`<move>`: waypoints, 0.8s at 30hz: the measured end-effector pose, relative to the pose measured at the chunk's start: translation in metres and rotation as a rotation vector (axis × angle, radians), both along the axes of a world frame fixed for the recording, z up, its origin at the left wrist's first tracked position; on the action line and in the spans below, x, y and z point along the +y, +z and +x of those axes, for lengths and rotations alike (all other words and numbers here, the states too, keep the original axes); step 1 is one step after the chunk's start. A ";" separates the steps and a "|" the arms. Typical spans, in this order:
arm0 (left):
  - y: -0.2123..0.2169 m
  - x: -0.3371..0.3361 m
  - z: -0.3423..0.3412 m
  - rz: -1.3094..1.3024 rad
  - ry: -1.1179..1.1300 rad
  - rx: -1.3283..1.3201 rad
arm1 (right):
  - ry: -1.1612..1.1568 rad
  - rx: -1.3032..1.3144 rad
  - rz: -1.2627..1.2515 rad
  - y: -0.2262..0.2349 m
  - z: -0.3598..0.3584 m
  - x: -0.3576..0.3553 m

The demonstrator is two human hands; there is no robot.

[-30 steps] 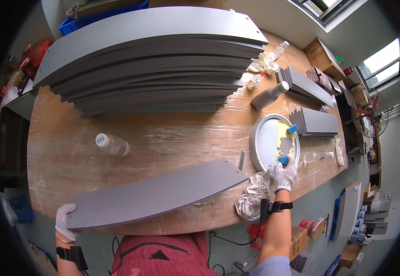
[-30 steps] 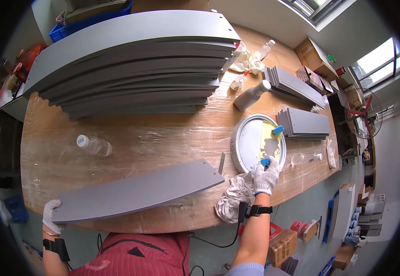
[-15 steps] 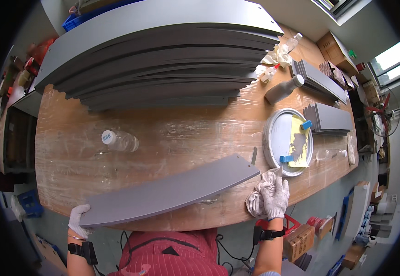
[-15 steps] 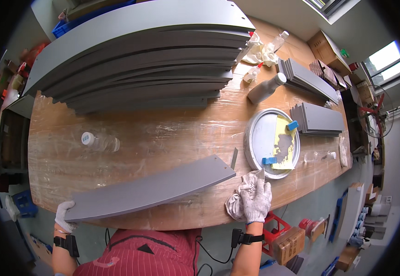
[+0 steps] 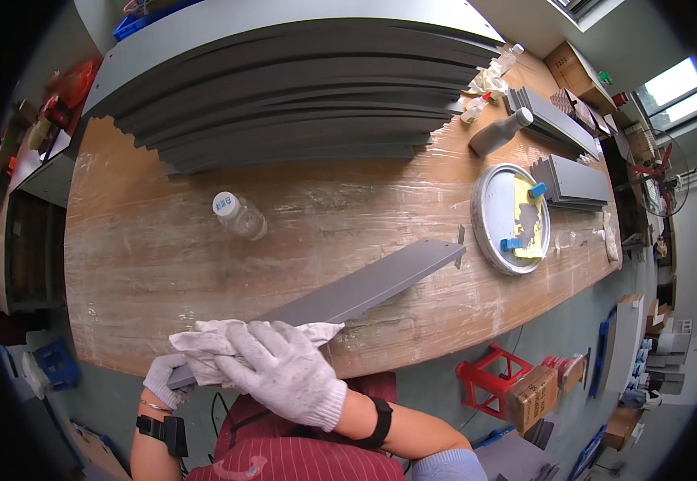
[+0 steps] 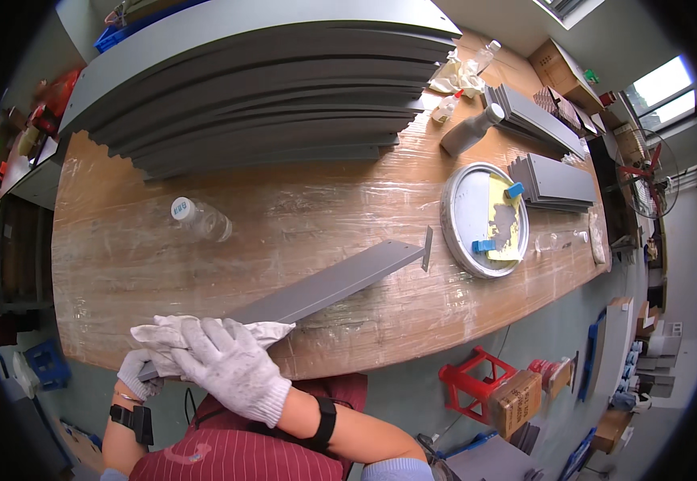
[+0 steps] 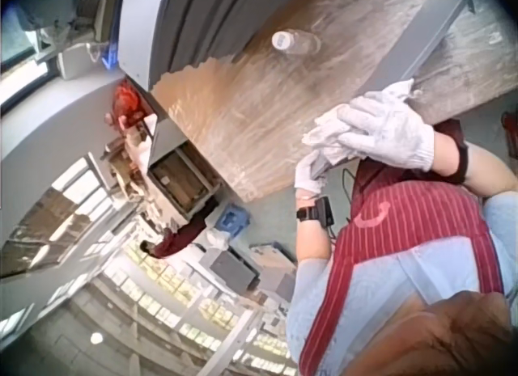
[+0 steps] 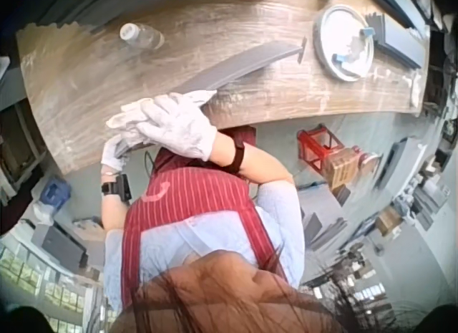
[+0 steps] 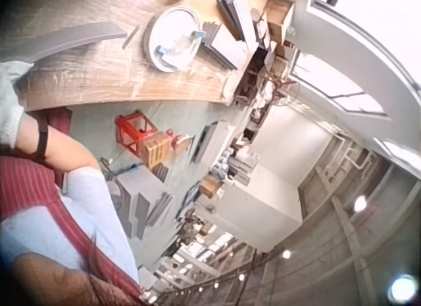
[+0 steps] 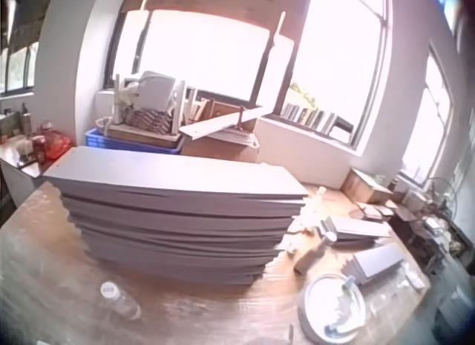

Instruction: The person wipes a gray metal panel with a cloth, then uses a blue sanding block to smooth the edges. They flip the panel and repeat the sanding and wiping process on the other side. The person stacks the finished panel with others on the table.

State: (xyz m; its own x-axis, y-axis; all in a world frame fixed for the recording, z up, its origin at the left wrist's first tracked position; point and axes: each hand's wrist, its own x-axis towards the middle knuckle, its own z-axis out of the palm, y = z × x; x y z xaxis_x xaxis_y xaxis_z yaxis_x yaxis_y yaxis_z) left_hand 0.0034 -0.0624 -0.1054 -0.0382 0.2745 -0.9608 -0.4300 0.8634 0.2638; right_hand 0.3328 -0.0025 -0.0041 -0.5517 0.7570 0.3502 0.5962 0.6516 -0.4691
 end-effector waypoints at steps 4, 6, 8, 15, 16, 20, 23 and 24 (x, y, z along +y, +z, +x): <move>0.003 0.001 0.003 -0.021 -0.013 0.047 | 0.020 -0.124 0.007 -0.052 -0.013 -0.013; 0.003 -0.006 0.001 -0.016 0.005 0.027 | 0.030 -0.158 -0.035 -0.052 0.031 -0.002; 0.012 -0.004 0.013 0.014 0.018 0.024 | -0.010 -0.174 0.009 -0.053 0.087 0.015; 0.010 -0.004 0.033 0.044 0.125 0.134 | -0.255 -0.221 -0.027 -0.043 0.262 0.069; 0.007 -0.003 0.033 0.063 0.118 0.123 | -0.258 -0.187 -0.065 -0.040 0.269 0.073; -0.012 -0.001 0.032 0.124 0.147 0.140 | -0.340 -0.179 -0.217 -0.041 0.282 0.087; -0.012 -0.005 0.031 0.366 0.369 0.095 | -0.368 -0.264 -0.322 -0.032 0.273 0.101; -0.001 0.000 0.042 0.403 0.459 0.048 | -0.373 -0.276 -0.322 -0.033 0.274 0.106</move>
State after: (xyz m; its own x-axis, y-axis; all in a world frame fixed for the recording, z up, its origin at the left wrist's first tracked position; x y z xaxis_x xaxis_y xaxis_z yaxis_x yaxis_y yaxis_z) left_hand 0.0458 -0.0627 -0.1069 -0.2796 0.5611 -0.7791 -0.7137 0.4213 0.5596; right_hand 0.6071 0.1038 -0.0372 -0.2647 0.9630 -0.0503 0.8874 0.2228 -0.4035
